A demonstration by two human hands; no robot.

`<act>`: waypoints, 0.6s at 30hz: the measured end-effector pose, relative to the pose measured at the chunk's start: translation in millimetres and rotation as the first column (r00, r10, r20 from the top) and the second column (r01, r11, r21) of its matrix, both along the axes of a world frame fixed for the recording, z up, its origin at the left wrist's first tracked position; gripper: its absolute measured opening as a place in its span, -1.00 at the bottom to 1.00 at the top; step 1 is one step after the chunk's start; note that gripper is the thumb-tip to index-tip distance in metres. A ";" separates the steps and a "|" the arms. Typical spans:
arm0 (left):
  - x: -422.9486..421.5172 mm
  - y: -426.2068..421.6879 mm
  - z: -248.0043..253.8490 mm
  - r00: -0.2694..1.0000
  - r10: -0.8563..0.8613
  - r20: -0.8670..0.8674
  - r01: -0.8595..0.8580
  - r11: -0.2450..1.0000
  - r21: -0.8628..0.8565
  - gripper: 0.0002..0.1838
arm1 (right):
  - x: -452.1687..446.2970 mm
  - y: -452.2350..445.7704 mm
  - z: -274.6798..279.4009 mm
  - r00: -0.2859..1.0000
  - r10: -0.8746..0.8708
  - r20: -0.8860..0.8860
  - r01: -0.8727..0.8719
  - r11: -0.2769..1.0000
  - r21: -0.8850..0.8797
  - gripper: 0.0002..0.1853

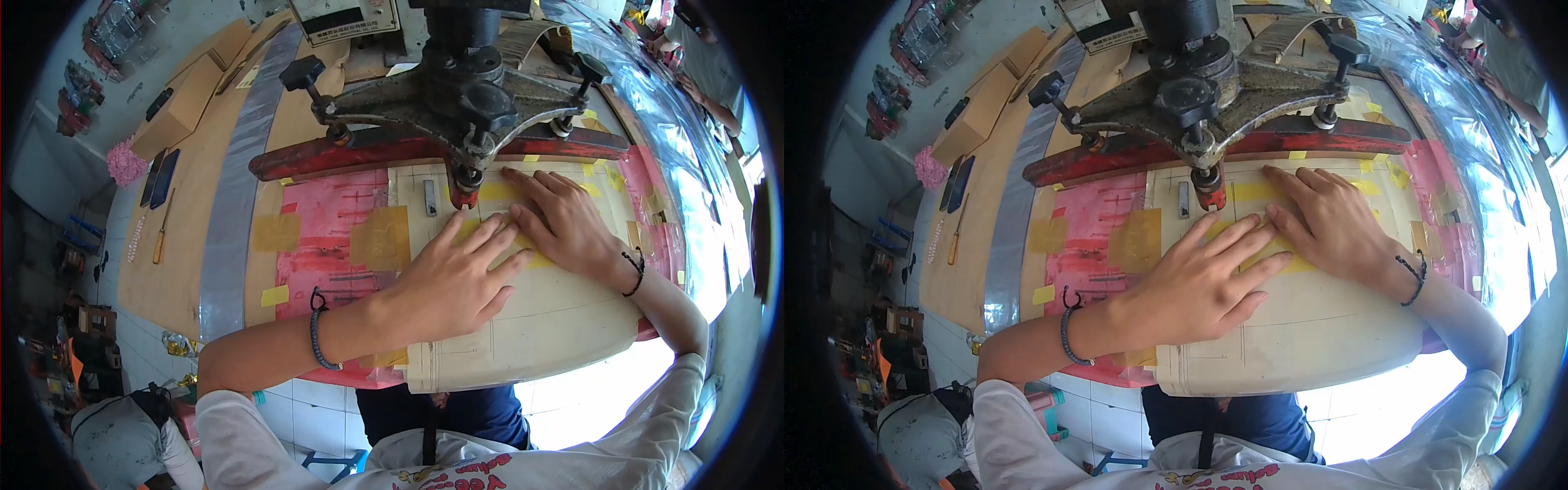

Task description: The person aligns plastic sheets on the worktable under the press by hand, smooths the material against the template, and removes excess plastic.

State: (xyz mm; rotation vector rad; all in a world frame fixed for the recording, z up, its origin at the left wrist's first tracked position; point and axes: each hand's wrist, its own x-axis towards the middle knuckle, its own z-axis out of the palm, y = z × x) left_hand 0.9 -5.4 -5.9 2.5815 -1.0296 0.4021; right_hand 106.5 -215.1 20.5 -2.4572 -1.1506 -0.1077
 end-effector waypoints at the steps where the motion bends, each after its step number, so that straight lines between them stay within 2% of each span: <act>1: 0.0 0.1 0.1 1.000 0.000 -0.002 0.000 1.000 0.001 -0.45 | 0.8 -0.2 0.1 1.000 -0.003 0.008 0.003 1.000 -0.005 -0.51; 9: -0.5 0.0 1.3 1.000 0.004 -0.020 -0.004 1.000 0.018 -0.45 | 2.9 -2.4 -2.8 1.000 0.025 0.003 -0.025 0.998 0.051 -0.58; 18: 0.0 0.0 2.5 0.999 0.007 -0.035 -0.006 0.999 0.033 -0.47 | 3.7 -1.7 -4.3 0.996 0.006 0.093 -0.005 1.000 -0.018 -0.55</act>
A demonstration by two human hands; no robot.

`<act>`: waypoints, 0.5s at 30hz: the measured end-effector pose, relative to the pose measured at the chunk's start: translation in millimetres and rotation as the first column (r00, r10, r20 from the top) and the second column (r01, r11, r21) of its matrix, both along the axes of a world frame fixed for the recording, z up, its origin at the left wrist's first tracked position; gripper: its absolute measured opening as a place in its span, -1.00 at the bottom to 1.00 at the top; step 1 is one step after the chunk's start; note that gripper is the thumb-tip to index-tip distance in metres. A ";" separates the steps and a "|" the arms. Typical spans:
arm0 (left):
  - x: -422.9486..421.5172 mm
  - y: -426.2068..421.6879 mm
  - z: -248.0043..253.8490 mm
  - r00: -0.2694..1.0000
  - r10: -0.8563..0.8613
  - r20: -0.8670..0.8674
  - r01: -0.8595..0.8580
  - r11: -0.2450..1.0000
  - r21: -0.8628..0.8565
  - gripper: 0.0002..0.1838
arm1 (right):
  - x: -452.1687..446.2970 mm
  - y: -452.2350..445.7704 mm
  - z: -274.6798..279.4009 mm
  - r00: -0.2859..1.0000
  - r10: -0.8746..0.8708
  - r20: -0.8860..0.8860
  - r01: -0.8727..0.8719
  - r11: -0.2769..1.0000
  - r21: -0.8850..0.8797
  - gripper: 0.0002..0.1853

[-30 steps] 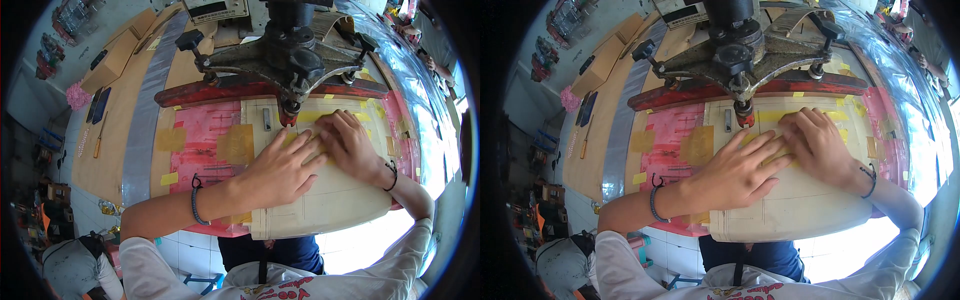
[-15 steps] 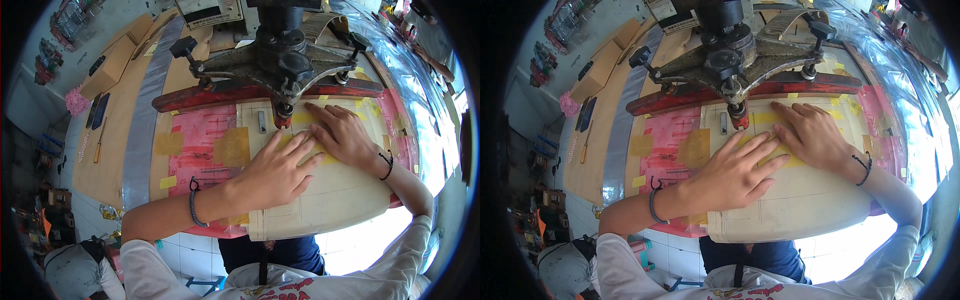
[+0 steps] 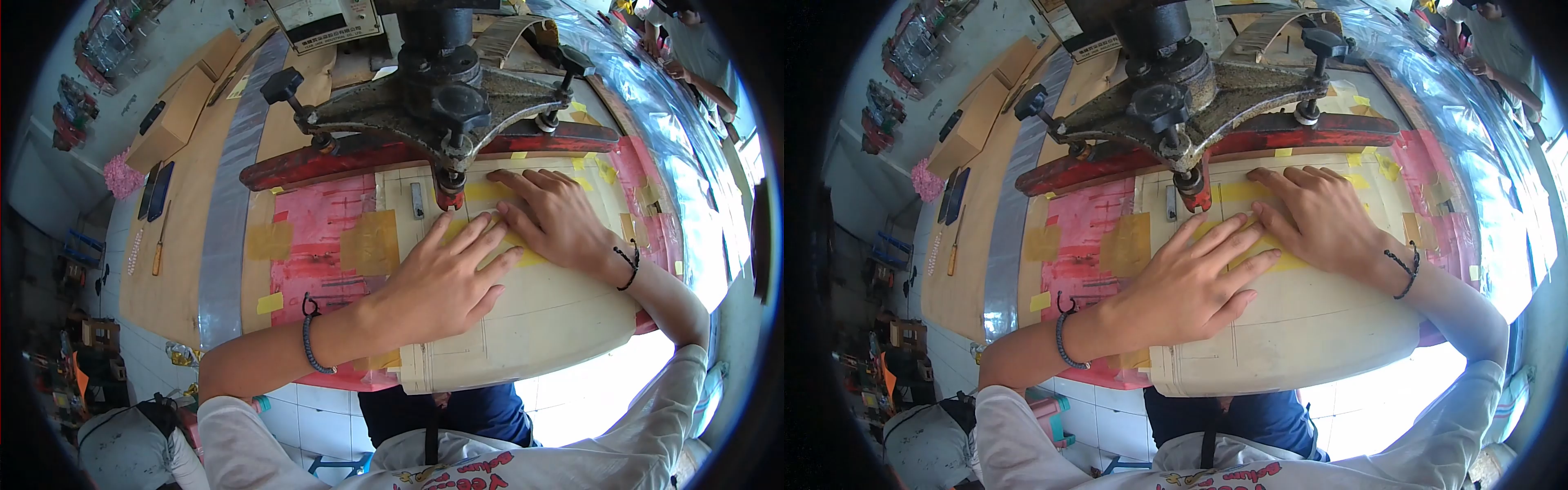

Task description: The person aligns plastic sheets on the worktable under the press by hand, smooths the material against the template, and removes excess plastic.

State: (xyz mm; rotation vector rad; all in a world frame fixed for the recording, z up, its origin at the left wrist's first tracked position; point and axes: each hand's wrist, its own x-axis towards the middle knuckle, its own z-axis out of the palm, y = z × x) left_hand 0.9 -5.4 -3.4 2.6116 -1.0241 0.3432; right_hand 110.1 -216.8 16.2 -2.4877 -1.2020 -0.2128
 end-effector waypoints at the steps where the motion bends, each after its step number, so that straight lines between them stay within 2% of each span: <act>1: 0.0 0.0 0.5 1.000 0.001 -0.002 -0.001 1.000 0.005 -0.47 | -0.6 -0.1 0.5 1.000 -0.006 -0.003 0.006 1.000 -0.010 -0.54; 6: 0.2 -0.3 0.7 1.000 0.005 0.006 -0.005 1.000 0.009 -0.48 | -2.4 0.3 5.1 0.999 -0.040 -0.022 0.039 0.997 -0.064 -0.51; 15: 0.0 0.4 2.2 1.000 0.008 -0.008 -0.007 1.000 0.026 -0.45 | 1.5 -0.8 -0.6 1.000 0.018 -0.021 -0.016 0.998 0.066 -0.55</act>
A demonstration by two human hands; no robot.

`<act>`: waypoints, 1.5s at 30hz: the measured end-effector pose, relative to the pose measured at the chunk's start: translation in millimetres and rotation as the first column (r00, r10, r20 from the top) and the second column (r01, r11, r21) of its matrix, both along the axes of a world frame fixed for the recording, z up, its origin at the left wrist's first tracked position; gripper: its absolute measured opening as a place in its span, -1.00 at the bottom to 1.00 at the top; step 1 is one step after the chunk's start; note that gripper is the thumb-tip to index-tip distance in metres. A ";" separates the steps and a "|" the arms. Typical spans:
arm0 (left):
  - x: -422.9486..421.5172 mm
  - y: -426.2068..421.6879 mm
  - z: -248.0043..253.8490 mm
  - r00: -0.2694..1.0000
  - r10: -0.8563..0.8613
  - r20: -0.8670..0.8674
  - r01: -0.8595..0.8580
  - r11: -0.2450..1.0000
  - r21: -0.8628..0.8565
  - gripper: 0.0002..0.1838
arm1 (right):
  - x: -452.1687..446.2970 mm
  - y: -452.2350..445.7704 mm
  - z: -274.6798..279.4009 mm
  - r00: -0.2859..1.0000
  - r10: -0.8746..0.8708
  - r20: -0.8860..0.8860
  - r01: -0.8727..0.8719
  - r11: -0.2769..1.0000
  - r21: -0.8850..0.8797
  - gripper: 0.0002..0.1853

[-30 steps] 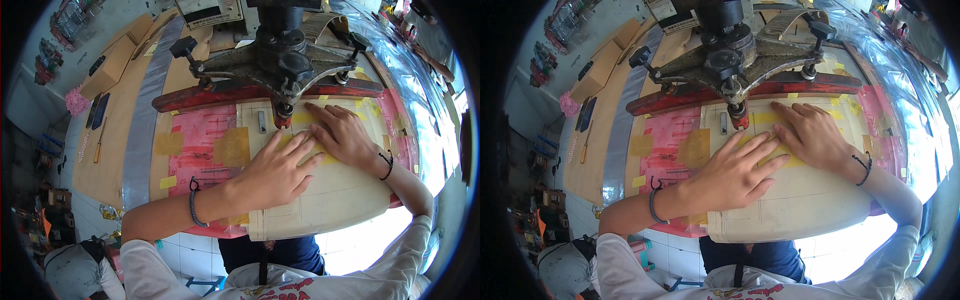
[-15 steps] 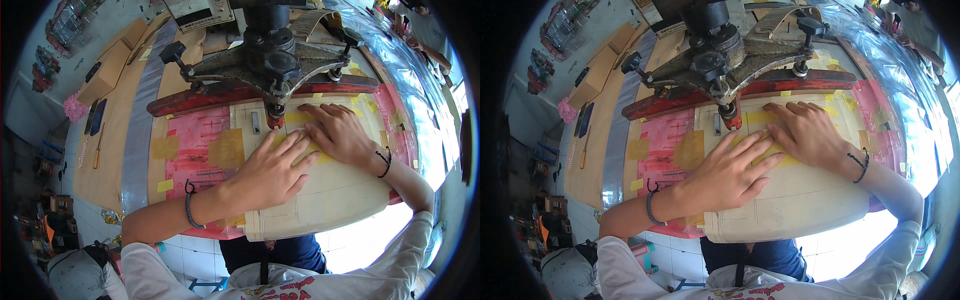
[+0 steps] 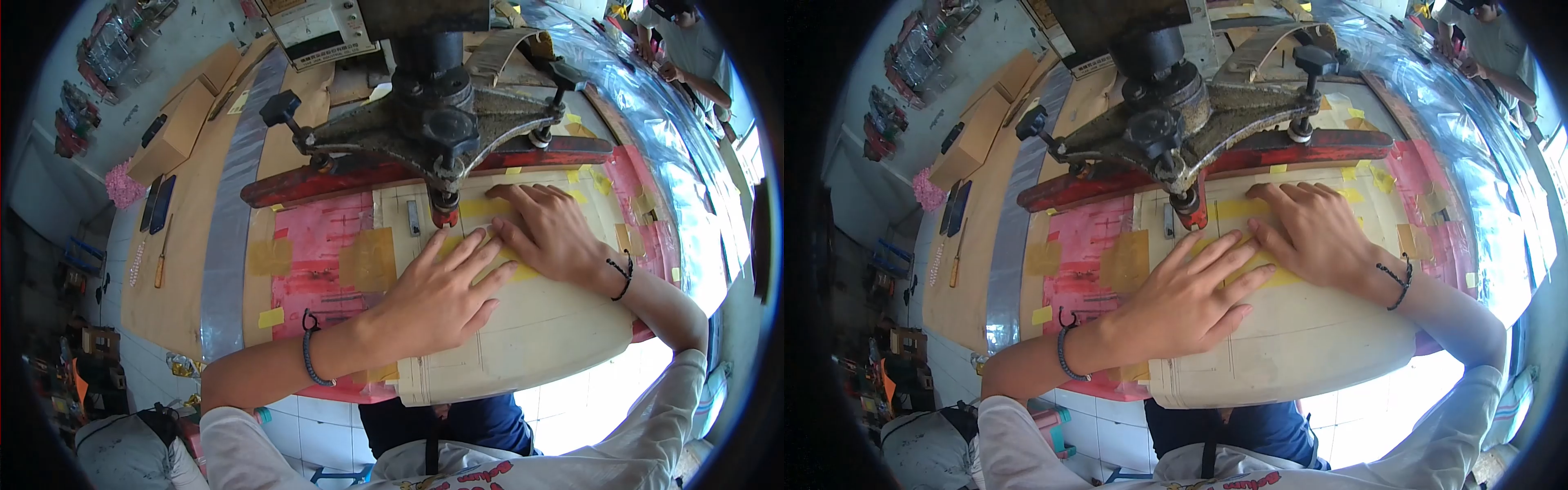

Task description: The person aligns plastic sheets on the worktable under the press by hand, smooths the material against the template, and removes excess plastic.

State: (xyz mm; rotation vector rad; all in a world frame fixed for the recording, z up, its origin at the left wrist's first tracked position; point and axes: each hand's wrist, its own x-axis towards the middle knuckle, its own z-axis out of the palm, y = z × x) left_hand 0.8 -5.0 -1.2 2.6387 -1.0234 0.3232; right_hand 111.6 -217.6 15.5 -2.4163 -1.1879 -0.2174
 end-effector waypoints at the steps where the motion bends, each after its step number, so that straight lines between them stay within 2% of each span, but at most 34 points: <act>1: -0.2 -0.1 0.2 1.000 0.001 0.001 -0.001 1.000 0.001 -0.45 | 0.5 -0.2 0.3 1.000 0.001 0.003 -0.001 1.000 -0.003 -0.56; 18: 0.1 0.1 -0.2 1.000 0.000 0.006 0.000 0.999 0.032 -0.44 | -2.6 -1.9 -0.6 0.999 -0.018 0.042 0.021 0.997 -0.072 -0.53; 24: -0.5 0.4 -0.9 1.000 0.004 0.010 -0.004 1.000 0.018 -0.44 | 1.3 -2.6 -5.2 0.999 0.024 0.041 -0.025 0.999 0.025 -0.57; 36: -0.9 0.0 -1.4 1.000 0.006 -0.012 -0.006 1.000 0.013 -0.43 | -3.3 -1.9 1.7 0.999 -0.011 0.038 0.015 0.994 -0.110 -0.53; 45: -0.7 -0.3 -3.3 1.000 0.017 -0.022 -0.018 0.998 -0.065 -0.45 | -3.5 -1.3 3.5 0.999 0.021 -0.038 -0.022 0.999 -0.025 -0.52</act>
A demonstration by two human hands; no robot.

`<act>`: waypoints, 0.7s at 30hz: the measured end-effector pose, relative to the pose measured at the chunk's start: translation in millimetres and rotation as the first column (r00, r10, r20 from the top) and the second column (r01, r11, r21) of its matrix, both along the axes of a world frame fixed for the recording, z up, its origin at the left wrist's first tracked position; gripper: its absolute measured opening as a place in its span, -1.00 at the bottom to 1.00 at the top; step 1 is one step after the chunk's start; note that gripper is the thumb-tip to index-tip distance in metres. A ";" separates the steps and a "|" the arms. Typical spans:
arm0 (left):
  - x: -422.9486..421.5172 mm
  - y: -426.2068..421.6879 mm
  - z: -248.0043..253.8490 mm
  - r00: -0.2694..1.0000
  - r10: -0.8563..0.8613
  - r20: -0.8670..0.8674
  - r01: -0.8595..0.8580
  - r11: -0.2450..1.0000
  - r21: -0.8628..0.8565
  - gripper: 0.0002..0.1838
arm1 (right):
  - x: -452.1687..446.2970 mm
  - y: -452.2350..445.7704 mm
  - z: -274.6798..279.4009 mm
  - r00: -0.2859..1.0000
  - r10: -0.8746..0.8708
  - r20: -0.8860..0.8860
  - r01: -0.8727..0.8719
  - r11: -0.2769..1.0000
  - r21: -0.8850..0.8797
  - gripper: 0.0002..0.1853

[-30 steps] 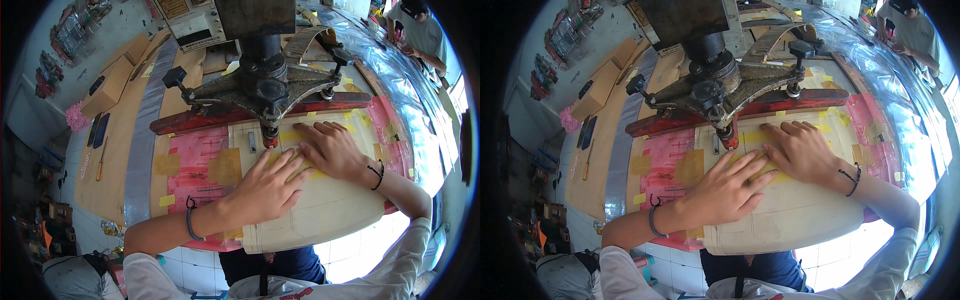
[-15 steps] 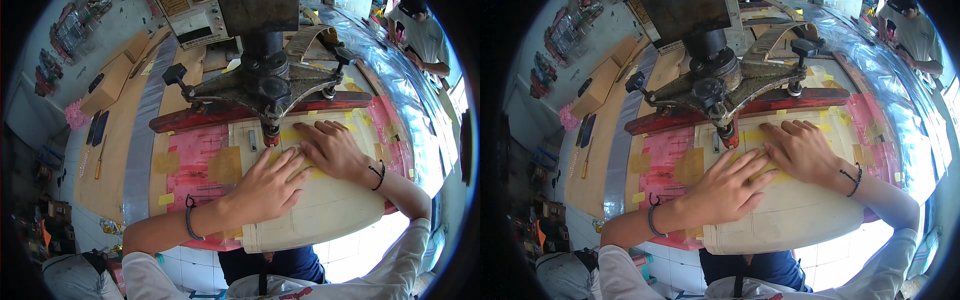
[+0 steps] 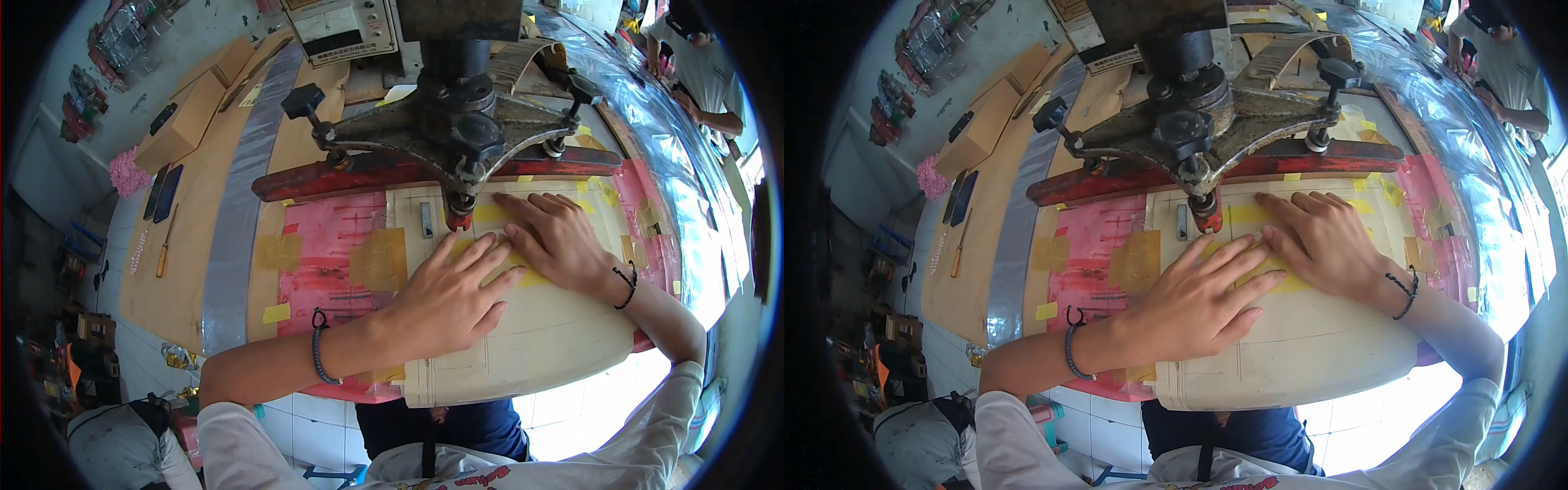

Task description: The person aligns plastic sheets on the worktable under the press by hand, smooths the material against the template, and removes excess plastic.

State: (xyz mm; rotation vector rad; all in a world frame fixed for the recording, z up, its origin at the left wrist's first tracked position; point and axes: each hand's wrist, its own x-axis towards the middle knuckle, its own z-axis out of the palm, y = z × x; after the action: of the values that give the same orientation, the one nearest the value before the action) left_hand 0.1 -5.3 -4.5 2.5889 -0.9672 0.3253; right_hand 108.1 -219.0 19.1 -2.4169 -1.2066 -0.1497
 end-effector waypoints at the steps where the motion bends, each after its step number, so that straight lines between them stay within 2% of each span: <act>1: 0.1 -0.1 -0.2 1.000 0.000 0.000 0.000 1.000 -0.009 -0.45 | -0.2 0.5 0.9 1.000 -0.001 -0.004 0.001 1.000 -0.007 -0.52; 6: 1.0 -0.5 -0.3 0.999 0.025 0.026 -0.023 0.998 -0.054 -0.51 | 0.2 0.3 -0.2 0.999 -0.004 0.037 0.004 1.000 0.002 -0.55; 8: 1.1 -1.0 0.3 0.999 0.026 0.026 -0.024 0.998 -0.058 -0.53 | -0.6 0.1 1.0 1.000 -0.001 0.002 0.001 1.000 -0.001 -0.54; 21: 2.6 -1.2 -2.0 0.997 0.031 0.064 -0.028 0.999 -0.047 -0.52 | -1.8 1.0 3.6 1.000 -0.029 -0.001 0.029 0.998 -0.052 -0.51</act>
State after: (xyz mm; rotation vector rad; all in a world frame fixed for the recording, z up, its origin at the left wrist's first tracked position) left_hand 2.7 -6.5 -6.5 2.5673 -0.9329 0.4364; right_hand 106.3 -217.9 22.6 -2.4798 -1.1893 -0.1263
